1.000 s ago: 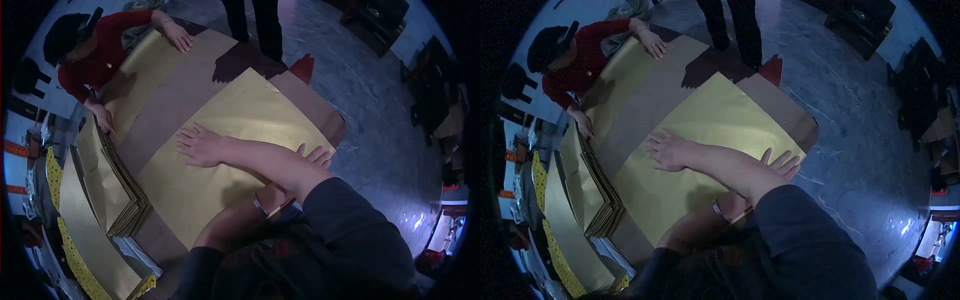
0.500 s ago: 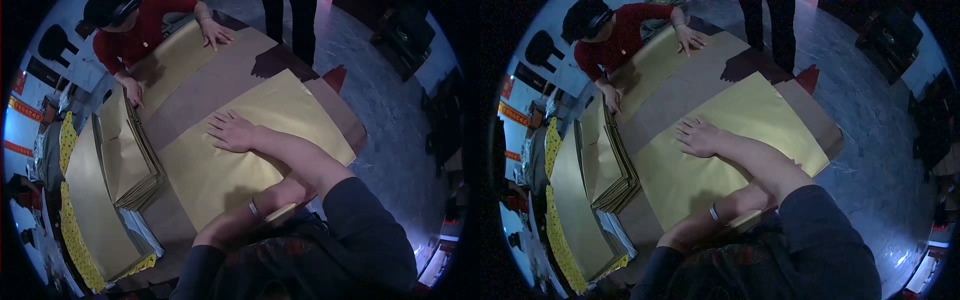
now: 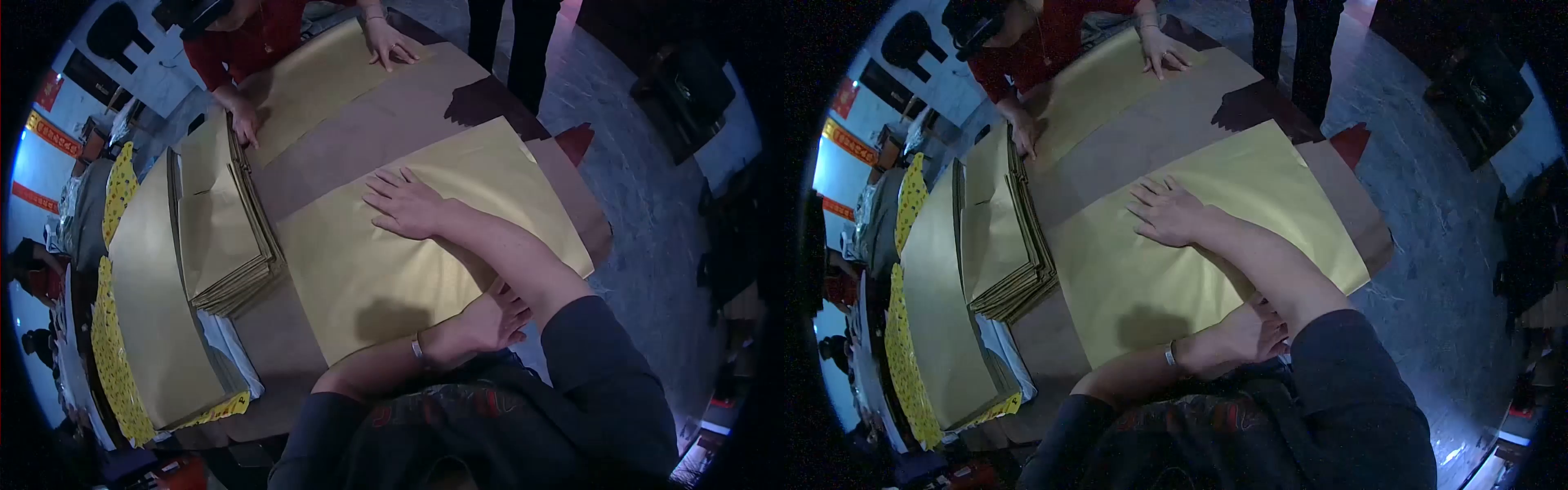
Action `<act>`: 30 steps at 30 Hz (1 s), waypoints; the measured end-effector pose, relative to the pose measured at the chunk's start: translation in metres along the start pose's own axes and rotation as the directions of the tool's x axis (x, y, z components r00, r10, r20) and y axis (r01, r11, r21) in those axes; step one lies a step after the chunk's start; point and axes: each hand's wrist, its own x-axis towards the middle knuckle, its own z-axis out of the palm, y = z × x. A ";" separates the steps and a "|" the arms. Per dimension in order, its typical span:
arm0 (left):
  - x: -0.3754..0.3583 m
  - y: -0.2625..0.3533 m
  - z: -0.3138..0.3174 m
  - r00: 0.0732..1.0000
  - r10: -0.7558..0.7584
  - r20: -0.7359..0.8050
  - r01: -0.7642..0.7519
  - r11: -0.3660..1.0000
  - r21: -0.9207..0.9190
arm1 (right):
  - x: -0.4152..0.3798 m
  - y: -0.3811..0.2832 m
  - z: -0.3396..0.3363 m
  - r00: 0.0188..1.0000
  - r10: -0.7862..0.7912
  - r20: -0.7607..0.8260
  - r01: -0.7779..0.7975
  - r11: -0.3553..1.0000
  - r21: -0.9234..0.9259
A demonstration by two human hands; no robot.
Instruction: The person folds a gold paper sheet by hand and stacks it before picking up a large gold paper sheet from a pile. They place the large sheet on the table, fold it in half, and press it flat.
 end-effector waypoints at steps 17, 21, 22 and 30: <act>-0.079 -0.012 -0.067 0.958 -0.255 0.129 0.237 0.962 0.135 | 0.001 0.001 -0.001 1.000 0.008 0.006 -0.008 0.999 -0.032; -0.096 0.005 -0.063 0.964 -0.260 0.060 0.249 0.958 0.142 | 0.001 0.000 -0.001 1.000 0.016 0.021 -0.016 0.999 -0.029; -0.099 0.011 -0.071 0.964 -0.261 0.046 0.253 0.959 0.130 | 0.002 -0.001 -0.001 1.000 0.016 0.008 -0.016 1.000 -0.017; -0.147 0.050 -0.060 0.940 -0.340 -0.018 0.335 0.914 0.228 | 0.002 -0.002 -0.006 0.997 0.028 0.065 -0.026 0.999 -0.028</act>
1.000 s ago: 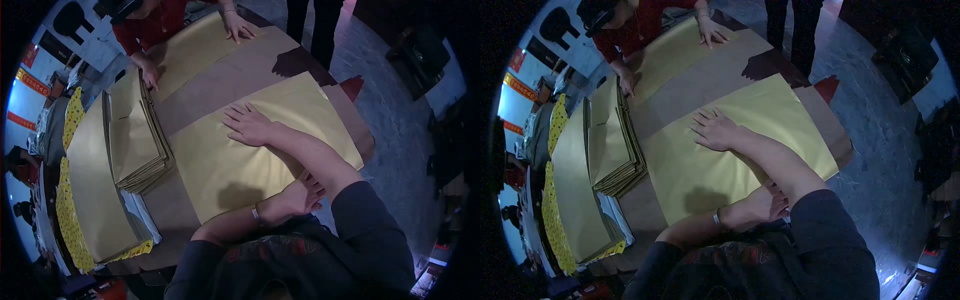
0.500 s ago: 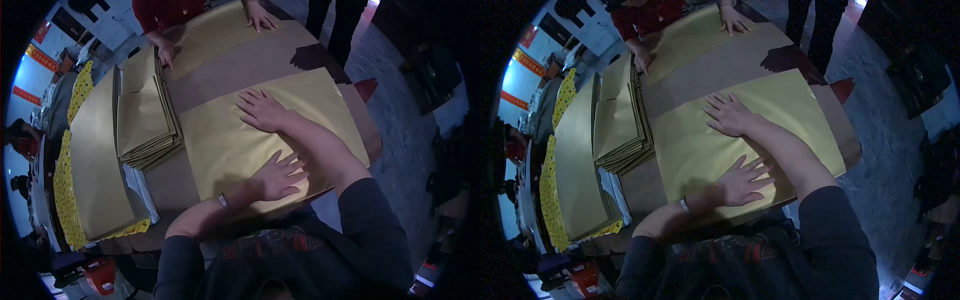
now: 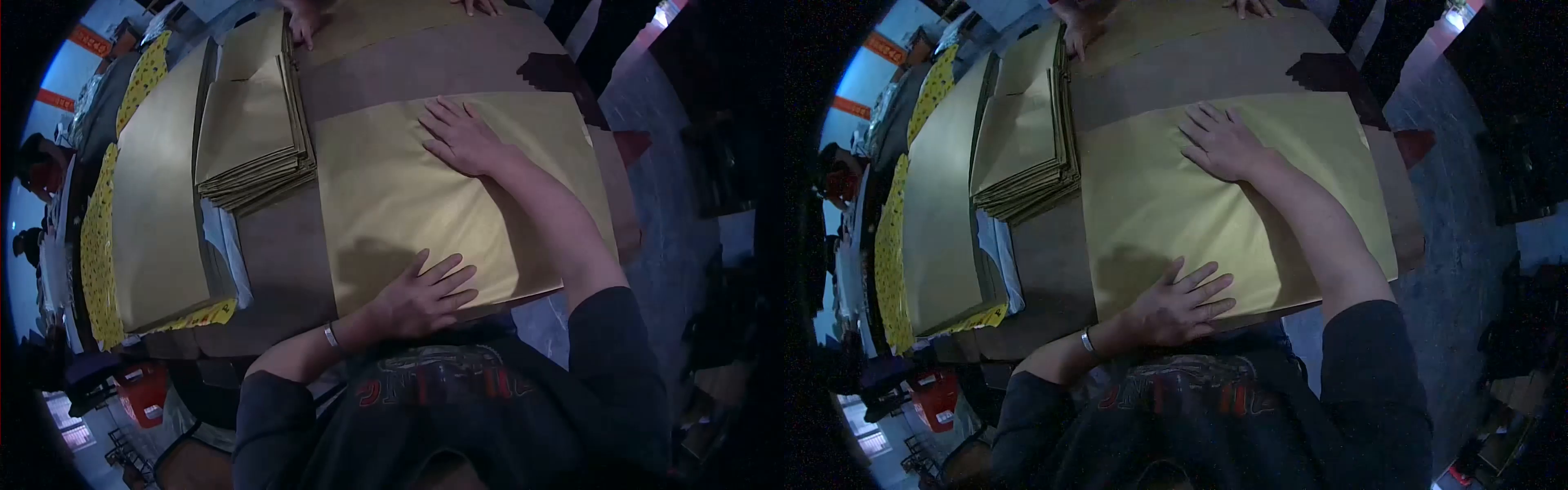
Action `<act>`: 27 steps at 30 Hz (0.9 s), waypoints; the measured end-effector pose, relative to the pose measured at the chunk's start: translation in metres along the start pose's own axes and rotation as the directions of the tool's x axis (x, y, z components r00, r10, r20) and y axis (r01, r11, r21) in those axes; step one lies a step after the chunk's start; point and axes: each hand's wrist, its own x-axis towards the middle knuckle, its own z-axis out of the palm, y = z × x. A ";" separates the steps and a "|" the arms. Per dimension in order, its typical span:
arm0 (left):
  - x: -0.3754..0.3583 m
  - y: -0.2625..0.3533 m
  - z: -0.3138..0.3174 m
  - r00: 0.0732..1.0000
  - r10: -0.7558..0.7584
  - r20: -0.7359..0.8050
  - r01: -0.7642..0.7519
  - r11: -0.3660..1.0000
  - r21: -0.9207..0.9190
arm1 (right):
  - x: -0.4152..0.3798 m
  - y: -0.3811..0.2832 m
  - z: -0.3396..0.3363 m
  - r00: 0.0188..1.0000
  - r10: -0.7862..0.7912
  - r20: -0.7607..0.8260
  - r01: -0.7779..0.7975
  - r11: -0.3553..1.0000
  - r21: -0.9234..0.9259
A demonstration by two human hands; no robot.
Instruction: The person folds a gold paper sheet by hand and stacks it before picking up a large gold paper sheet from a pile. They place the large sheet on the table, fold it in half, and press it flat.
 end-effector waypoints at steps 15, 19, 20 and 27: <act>-0.104 0.061 0.001 0.790 -0.606 0.089 0.602 0.796 0.066 | 0.001 -0.001 0.000 0.999 0.042 -0.003 -0.042 0.999 0.016; -0.125 0.078 -0.007 0.688 -0.724 0.049 0.723 0.690 0.046 | 0.001 0.002 0.003 1.000 0.019 -0.008 -0.019 1.000 -0.002; -0.126 0.078 -0.012 0.661 -0.749 0.051 0.746 0.663 0.058 | 0.001 0.001 0.004 1.000 0.020 0.003 -0.020 1.000 0.001; -0.057 -0.012 -0.037 0.773 -0.604 -0.192 0.587 0.797 -0.143 | -0.002 -0.001 -0.002 1.000 0.004 -0.002 -0.004 1.000 0.022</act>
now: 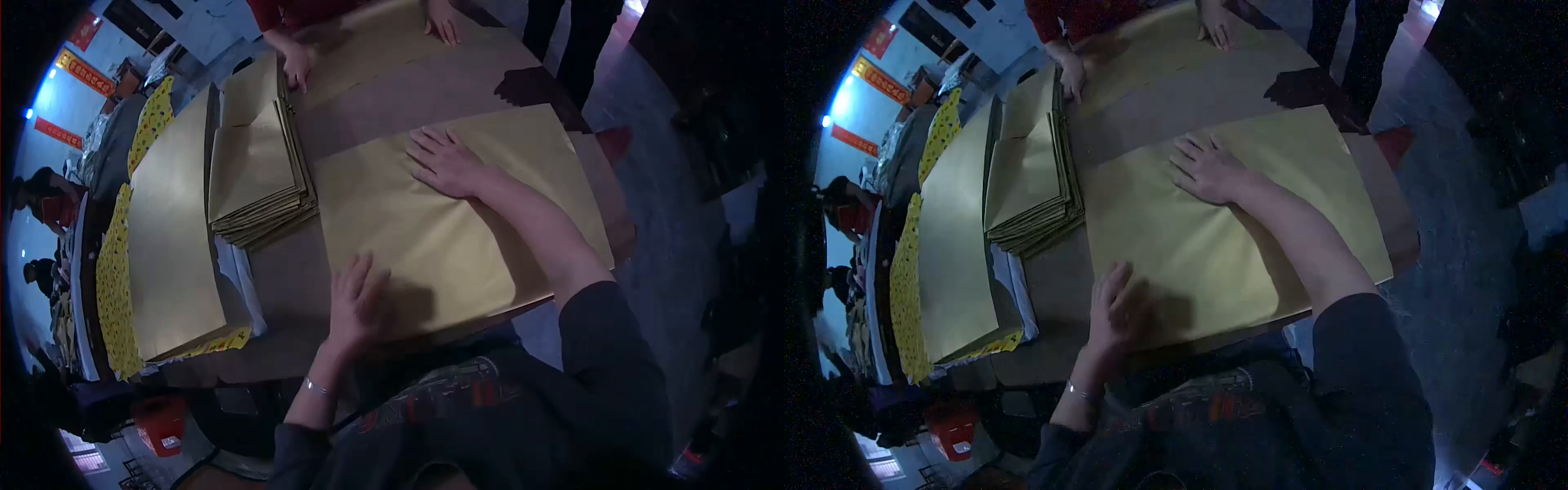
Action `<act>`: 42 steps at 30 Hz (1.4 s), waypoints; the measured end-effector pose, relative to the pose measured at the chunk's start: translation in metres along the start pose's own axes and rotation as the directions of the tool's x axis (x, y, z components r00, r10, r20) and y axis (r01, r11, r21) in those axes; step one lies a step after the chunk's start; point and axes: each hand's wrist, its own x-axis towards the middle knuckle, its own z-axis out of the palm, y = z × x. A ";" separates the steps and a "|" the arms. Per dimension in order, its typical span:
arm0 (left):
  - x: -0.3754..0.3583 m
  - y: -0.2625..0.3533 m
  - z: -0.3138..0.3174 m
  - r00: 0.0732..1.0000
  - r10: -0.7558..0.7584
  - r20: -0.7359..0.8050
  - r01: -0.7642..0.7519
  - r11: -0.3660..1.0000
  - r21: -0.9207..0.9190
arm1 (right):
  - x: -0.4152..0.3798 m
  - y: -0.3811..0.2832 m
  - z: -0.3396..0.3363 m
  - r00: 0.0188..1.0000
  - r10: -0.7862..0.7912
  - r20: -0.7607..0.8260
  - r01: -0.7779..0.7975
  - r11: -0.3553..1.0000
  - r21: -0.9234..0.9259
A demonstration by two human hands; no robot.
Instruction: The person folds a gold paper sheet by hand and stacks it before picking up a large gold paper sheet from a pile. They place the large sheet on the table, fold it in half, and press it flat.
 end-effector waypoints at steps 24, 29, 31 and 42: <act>0.174 -0.079 0.026 0.895 -0.442 -0.064 0.419 0.779 0.466 | 0.000 0.003 0.007 1.000 -0.012 -0.024 0.013 1.000 0.028; 0.183 -0.055 0.037 0.965 -0.257 -0.054 0.260 0.913 0.315 | -0.001 0.002 0.005 1.000 -0.001 -0.019 0.001 1.000 0.015; 0.183 -0.052 0.037 0.950 -0.307 -0.057 0.309 0.892 0.329 | 0.000 0.003 0.008 0.999 -0.011 -0.046 0.011 1.000 0.010; 0.181 -0.065 0.036 0.944 -0.329 0.010 0.308 0.895 0.324 | -0.047 -0.040 0.018 0.916 -0.395 -0.074 0.396 0.918 -0.007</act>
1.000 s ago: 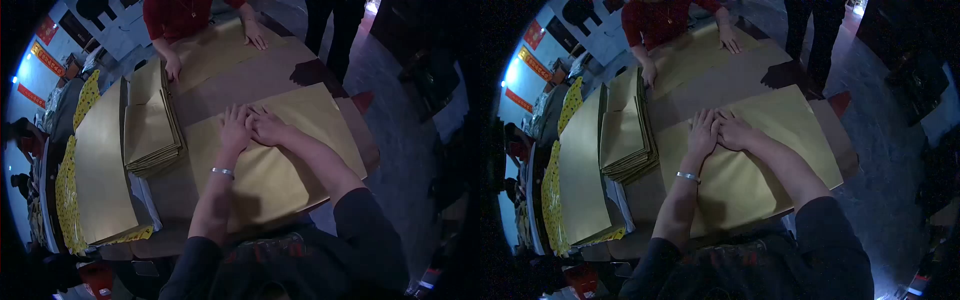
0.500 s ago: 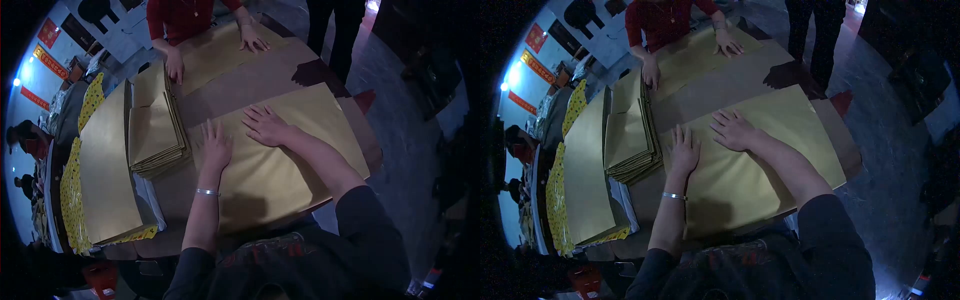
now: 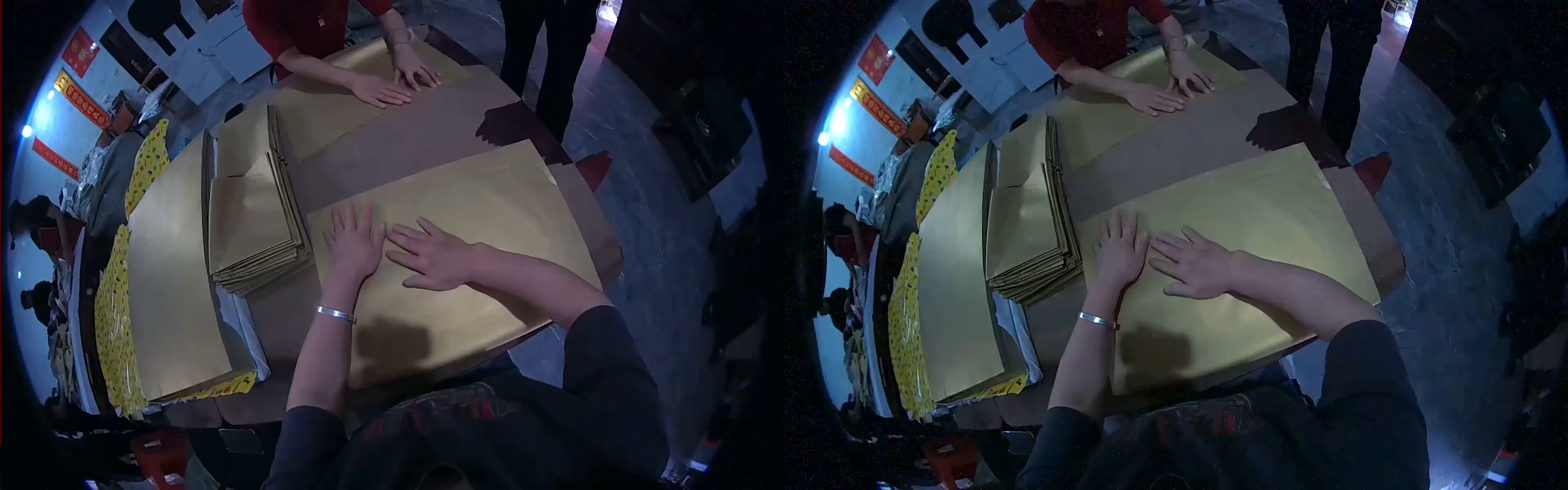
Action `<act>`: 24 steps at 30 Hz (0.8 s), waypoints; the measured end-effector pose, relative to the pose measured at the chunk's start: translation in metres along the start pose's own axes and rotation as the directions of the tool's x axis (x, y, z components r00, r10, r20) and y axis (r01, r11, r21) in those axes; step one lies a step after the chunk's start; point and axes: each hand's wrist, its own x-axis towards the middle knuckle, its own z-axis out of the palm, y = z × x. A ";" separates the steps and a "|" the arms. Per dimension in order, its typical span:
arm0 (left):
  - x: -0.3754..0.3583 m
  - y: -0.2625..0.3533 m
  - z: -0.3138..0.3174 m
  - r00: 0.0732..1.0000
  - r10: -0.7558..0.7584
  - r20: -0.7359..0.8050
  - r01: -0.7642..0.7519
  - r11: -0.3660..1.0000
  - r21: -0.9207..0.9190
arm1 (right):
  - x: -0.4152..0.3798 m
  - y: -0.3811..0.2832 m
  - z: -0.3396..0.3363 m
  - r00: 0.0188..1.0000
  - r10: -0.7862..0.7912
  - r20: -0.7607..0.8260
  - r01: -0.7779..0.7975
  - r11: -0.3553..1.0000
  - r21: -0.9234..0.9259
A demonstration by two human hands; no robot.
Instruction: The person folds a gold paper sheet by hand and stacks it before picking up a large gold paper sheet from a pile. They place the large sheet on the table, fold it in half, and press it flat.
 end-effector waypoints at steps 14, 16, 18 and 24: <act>-0.004 0.009 -0.009 1.000 0.000 0.006 0.000 0.999 0.051 | -0.061 -0.126 0.009 0.858 -0.509 0.068 0.421 0.773 0.474; -0.003 0.007 -0.008 1.000 -0.002 0.022 0.001 0.999 0.051 | -0.053 -0.126 0.003 0.825 -0.557 0.095 0.432 0.730 0.529; -0.004 0.012 -0.015 0.998 -0.029 0.059 0.026 0.998 0.055 | -0.024 -0.115 -0.013 0.840 -0.540 0.044 0.464 0.759 0.456; -0.001 0.010 -0.011 0.998 -0.024 0.054 0.020 0.996 0.087 | 0.042 -0.104 -0.010 0.873 -0.449 0.187 0.402 0.883 0.242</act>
